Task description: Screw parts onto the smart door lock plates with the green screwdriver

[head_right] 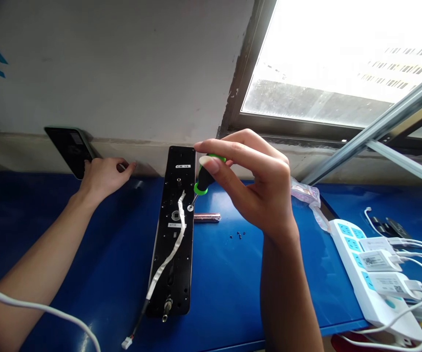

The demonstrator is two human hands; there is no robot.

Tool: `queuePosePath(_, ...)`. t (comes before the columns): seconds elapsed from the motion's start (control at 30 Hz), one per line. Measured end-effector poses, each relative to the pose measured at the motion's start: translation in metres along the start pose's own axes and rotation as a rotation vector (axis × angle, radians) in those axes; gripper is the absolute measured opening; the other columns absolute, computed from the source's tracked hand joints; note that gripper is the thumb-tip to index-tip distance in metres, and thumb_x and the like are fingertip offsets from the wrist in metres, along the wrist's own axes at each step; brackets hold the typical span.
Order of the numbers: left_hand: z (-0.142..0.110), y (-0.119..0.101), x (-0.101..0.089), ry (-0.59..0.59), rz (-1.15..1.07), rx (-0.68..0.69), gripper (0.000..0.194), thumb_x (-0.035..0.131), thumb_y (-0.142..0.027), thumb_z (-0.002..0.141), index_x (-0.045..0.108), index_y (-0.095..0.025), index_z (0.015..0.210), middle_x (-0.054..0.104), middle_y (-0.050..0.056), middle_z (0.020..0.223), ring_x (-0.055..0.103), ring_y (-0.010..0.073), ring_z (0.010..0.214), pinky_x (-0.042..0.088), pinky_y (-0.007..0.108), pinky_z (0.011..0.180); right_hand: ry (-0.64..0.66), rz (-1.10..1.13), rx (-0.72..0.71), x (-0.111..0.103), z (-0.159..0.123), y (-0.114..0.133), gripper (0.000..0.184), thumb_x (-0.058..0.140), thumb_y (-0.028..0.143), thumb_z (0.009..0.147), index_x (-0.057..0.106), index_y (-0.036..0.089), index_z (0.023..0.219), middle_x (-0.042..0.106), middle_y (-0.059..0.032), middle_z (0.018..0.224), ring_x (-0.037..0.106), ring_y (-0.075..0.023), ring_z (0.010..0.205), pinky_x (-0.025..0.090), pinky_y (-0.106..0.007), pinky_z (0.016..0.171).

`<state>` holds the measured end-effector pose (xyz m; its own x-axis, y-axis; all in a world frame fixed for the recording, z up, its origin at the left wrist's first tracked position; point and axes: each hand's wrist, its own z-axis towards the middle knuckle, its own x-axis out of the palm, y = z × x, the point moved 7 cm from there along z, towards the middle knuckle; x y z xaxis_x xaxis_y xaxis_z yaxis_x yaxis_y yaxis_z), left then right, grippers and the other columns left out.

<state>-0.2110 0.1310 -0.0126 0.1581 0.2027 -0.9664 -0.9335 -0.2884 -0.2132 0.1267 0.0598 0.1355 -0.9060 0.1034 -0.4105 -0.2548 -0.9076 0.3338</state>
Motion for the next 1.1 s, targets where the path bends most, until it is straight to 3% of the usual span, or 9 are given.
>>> queuePosePath(0.13,-0.001,0.001,-0.001,0.019,-0.024,0.016,0.055,0.046,-0.06,0.099,0.078,-0.015,0.102,0.078,0.017,0.095,0.069,0.0408,0.105,0.029,0.072,0.118,-0.015,-0.009,0.01,-0.001,0.0,-0.002,0.031,0.071,0.022,0.095,0.079,0.042,0.117,0.076,-0.0017,0.098,0.069,-0.0193,0.08,0.058,-0.037,0.061)
queuePosePath(0.4,-0.003,-0.004,-0.009,-0.023,-0.031,0.052,0.051,0.047,-0.056,0.101,0.076,-0.014,0.098,0.077,0.014,0.093,0.068,0.0342,0.099,0.015,0.071,0.124,-0.025,0.038,-0.027,0.0,0.001,-0.003,0.032,0.073,0.019,0.093,0.079,0.036,0.119,0.079,-0.0018,0.1,0.069,-0.0174,0.082,0.055,-0.035,0.061)
queuePosePath(0.57,-0.006,-0.006,-0.009,0.007,-0.036,0.061,0.054,0.046,-0.057,0.101,0.077,-0.013,0.1,0.074,0.014,0.086,0.068,0.0357,0.099,0.025,0.072,0.118,-0.018,0.046,-0.036,-0.001,0.001,-0.001,0.033,0.073,0.017,0.092,0.08,0.036,0.119,0.078,-0.0022,0.098,0.069,-0.0166,0.08,0.055,-0.034,0.061)
queuePosePath(0.7,-0.003,-0.001,-0.006,0.014,-0.029,0.031,0.053,0.049,-0.056,0.099,0.077,-0.012,0.103,0.077,0.017,0.095,0.067,0.0383,0.104,0.028,0.072,0.116,-0.023,0.025,-0.036,0.0,0.0,0.0,0.033,0.073,0.018,0.093,0.08,0.037,0.119,0.077,-0.0022,0.098,0.068,-0.0175,0.079,0.056,-0.035,0.061)
queuePosePath(0.8,-0.003,-0.001,-0.005,0.025,-0.028,0.019,0.051,0.05,-0.057,0.097,0.078,-0.014,0.102,0.078,0.018,0.095,0.069,0.0397,0.101,0.042,0.064,0.108,-0.017,0.011,-0.01,0.0,0.0,-0.001,0.032,0.071,0.02,0.094,0.079,0.039,0.118,0.077,-0.002,0.098,0.069,-0.0187,0.081,0.058,-0.037,0.062)
queuePosePath(0.87,-0.006,-0.005,-0.005,0.029,-0.038,0.015,0.05,0.052,-0.059,0.095,0.078,-0.017,0.101,0.078,0.017,0.094,0.072,0.0395,0.093,0.053,0.052,0.092,-0.016,0.018,0.008,0.0,0.0,-0.001,0.032,0.071,0.021,0.094,0.079,0.04,0.118,0.077,-0.0018,0.099,0.07,-0.0199,0.083,0.06,-0.038,0.064)
queuePosePath(0.93,-0.011,-0.014,-0.007,0.038,-0.086,0.042,0.046,0.053,-0.059,0.093,0.079,-0.02,0.098,0.079,0.015,0.091,0.073,0.0367,0.084,0.056,0.043,0.076,0.004,0.055,0.006,0.002,-0.001,-0.001,0.033,0.075,0.022,0.091,0.078,0.037,0.12,0.078,-0.003,0.104,0.072,-0.0219,0.088,0.063,-0.041,0.068)
queuePosePath(1.0,-0.019,-0.03,-0.011,0.03,-0.177,0.115,0.041,0.054,-0.056,0.094,0.078,-0.022,0.092,0.079,0.01,0.087,0.073,0.0317,0.079,0.055,0.038,0.071,0.042,0.087,0.013,0.005,-0.002,-0.001,0.035,0.075,0.022,0.091,0.077,0.034,0.124,0.078,-0.0042,0.113,0.074,-0.0243,0.097,0.066,-0.044,0.077)
queuePosePath(1.1,-0.035,-0.055,-0.031,-0.138,-0.26,0.232,0.036,0.053,-0.049,0.096,0.077,-0.022,0.089,0.078,0.005,0.084,0.073,0.0258,0.078,0.055,0.034,0.075,0.067,0.095,0.042,0.008,-0.004,-0.002,0.039,0.069,0.02,0.095,0.072,0.035,0.131,0.078,-0.0026,0.12,0.075,-0.025,0.106,0.067,-0.048,0.089)
